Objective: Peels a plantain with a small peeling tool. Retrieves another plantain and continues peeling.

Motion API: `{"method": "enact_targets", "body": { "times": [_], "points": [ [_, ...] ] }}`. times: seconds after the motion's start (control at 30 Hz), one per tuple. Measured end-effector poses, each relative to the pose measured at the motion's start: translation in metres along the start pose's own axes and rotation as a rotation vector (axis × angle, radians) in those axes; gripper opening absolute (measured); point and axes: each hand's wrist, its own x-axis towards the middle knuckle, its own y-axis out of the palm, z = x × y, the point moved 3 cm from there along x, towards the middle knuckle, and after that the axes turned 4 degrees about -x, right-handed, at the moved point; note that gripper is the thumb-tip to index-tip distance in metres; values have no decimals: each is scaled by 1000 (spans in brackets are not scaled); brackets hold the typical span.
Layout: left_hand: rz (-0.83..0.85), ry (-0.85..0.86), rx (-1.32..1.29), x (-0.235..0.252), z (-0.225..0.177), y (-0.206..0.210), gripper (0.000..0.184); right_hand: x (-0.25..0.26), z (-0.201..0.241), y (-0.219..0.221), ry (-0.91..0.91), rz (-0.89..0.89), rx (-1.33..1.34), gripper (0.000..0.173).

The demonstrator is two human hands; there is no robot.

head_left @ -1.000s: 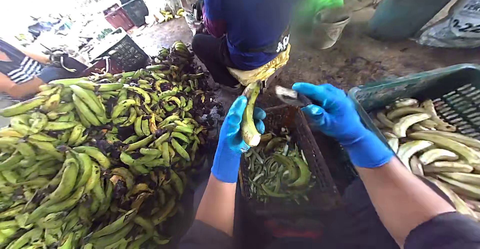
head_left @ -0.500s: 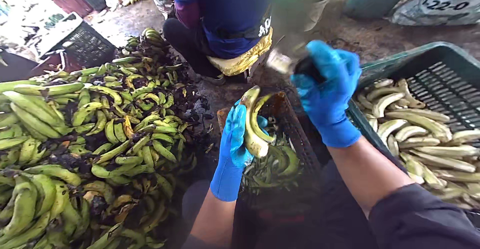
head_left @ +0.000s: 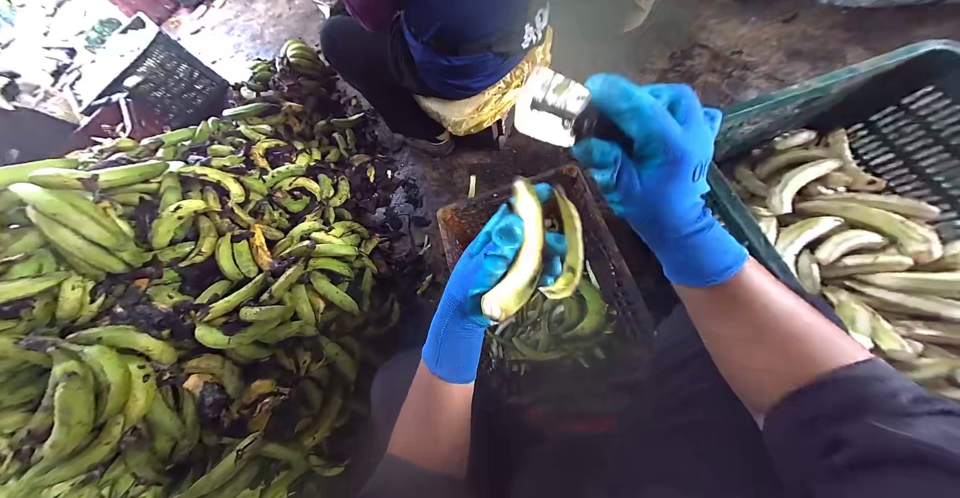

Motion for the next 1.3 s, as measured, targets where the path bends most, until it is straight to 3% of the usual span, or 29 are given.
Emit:
{"method": "enact_targets", "body": {
  "times": [0.07,0.2,0.23,0.27,0.33,0.5,0.57,0.6,0.67,0.73,0.8,0.83,0.9,0.97,1.0,1.07,1.13,1.3],
  "points": [
    [-89,193,68,1,-11,-6,56,-3,10,-1,44,61,54,57],
    [-428,910,79,1,-33,-2,44,-46,56,-5,-112,188,149,52],
    [-449,998,57,1,-35,1,42,-49,59,-7,-153,180,148,51],
    [-423,1002,51,0,-34,5,41,-46,58,-8,-183,169,141,50],
    [-283,819,73,-2,-26,12,39,-33,45,-7,-211,154,128,52],
    [11,70,261,-26,-26,2,31,-12,11,-6,-305,153,132,55],
    [172,-128,354,-24,-20,-2,58,-4,-6,0,-186,171,126,57],
    [150,-131,402,-21,-18,-5,63,-1,-11,1,-102,184,113,59],
    [-72,27,353,-13,-21,-12,53,-4,-5,1,-15,174,97,61],
    [-276,366,131,-5,-29,-11,37,-22,22,-1,-69,138,94,58],
    [-313,658,-183,3,-38,-2,33,-43,47,-1,-183,71,87,53],
    [-312,718,-301,3,-40,3,33,-49,54,-1,-221,44,88,50],
    [-205,681,-344,1,-37,11,33,-46,55,-2,-251,43,108,48],
    [-99,553,-180,1,-31,14,37,-32,45,-4,-214,99,155,53],
    [-115,508,-54,-1,-28,14,40,-29,41,-4,-197,110,176,55],
    [-325,483,189,-5,-26,14,40,-31,38,-2,-193,82,179,53],
    [-369,449,386,-10,-25,8,42,-30,33,4,-204,98,199,54],
    [-14,249,885,-27,-27,13,50,-7,22,2,-225,333,303,66]
  ]
}}
